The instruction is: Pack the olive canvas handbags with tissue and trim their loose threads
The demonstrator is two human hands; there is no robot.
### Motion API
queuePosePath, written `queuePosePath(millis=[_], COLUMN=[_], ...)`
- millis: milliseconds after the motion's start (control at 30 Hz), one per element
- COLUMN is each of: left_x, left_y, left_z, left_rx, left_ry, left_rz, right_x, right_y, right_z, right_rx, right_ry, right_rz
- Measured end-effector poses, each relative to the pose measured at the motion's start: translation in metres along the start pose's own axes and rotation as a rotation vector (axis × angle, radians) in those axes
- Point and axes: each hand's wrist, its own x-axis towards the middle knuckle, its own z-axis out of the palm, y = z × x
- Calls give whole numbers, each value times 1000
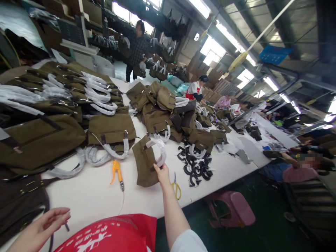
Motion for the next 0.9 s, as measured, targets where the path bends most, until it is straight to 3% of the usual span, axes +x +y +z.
queuePosePath(millis=[67, 133, 233, 433, 567, 633, 700, 900], left_x=[8, 14, 16, -2, -13, -15, -16, -16], left_y=[-24, -42, -51, -17, 1, 0, -5, -17], left_z=[4, 7, 9, 3, 1, 1, 0, -4], left_rx=[-158, -217, -255, -265, -188, -189, -214, -239], left_ry=[99, 124, 120, 114, 162, 160, 159, 243], left_rz=[13, 21, 17, 15, 44, 54, 46, 50], right_x=[-8, -15, -23, -39, -34, -13, 26, 178], right_y=[-11, -24, -48, -93, -118, -136, -164, -281], right_z=[-5, -8, -11, 1, 16, 14, 0, -77], right_rx=[-2, -12, -49, -128, -80, -9, 67, 396], right_ry=[-39, -94, -195, -443, -468, -410, -299, 247], right_rz=[-10, -40, -135, -340, -354, -322, -307, -345])
